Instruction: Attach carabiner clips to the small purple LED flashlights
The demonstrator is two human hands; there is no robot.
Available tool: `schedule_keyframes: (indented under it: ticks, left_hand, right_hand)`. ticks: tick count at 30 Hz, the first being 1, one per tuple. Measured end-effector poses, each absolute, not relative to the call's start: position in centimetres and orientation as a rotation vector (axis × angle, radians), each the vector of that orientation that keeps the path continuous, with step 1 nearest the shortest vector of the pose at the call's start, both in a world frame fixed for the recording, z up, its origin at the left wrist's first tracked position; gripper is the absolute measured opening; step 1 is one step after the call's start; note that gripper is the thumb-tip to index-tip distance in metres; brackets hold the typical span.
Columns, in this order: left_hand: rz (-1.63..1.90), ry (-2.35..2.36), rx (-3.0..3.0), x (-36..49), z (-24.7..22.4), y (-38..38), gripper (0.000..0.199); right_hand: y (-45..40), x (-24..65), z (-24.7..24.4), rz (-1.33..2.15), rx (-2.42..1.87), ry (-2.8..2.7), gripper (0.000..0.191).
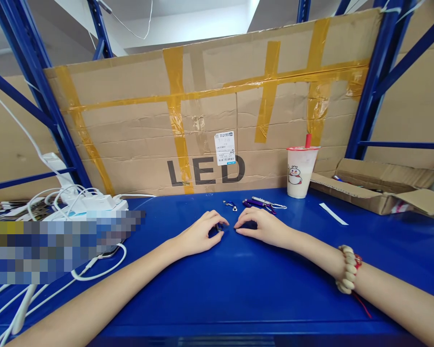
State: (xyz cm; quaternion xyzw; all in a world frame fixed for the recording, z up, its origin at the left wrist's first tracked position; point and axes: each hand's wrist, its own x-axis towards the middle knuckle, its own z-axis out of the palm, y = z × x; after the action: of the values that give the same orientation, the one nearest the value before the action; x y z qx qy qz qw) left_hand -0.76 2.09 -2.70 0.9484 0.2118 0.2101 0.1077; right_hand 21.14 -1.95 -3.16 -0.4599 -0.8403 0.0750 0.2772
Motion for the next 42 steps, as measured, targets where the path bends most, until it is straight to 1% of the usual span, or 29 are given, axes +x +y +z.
schedule_keyframes:
  ticks: [5,10,15,18,23,25,31,37,42]
  left_hand:
    - [0.663,0.771,2.861,-0.7,-2.7,1.9,0.034]
    - [0.627,0.874,2.864,-0.7,-2.9,2.3,0.02]
    - [0.615,0.855,2.865,-0.7,-2.8,2.4,0.019]
    - [0.646,0.854,2.874,-0.5,-2.7,2.0,0.02]
    - [0.734,0.833,2.814,-0.2,-2.3,1.1,0.021]
    - [0.725,0.824,2.811,-0.1,-2.3,0.7,0.021]
    - [0.728,0.877,2.804,0.0,-2.2,0.2,0.023]
    - [0.752,0.81,2.79,0.0,-2.2,0.1,0.021]
    - [0.651,0.741,2.671,-0.2,-2.3,0.2,0.019]
  right_hand:
    - [-2.3,20.9,-2.9,0.259,-1.265,-2.218,0.015]
    - [-2.4,20.9,-2.8,0.279,-1.251,-2.222,0.016]
    - [-2.3,20.8,-2.8,0.252,-1.208,-2.263,0.017]
    - [-2.2,20.6,-2.7,0.187,-1.166,-2.199,0.019]
    - [-2.6,20.2,-2.2,-0.051,-1.051,-2.036,0.02]
    - [-2.9,20.0,-2.1,-0.075,-1.011,-2.029,0.021]
    - [-3.3,19.6,-2.2,-0.007,-0.906,-2.094,0.021]
    - [-3.2,19.4,-2.1,0.031,-0.881,-2.053,0.021]
    - [-3.3,19.2,-2.0,0.072,-0.892,-2.053,0.023]
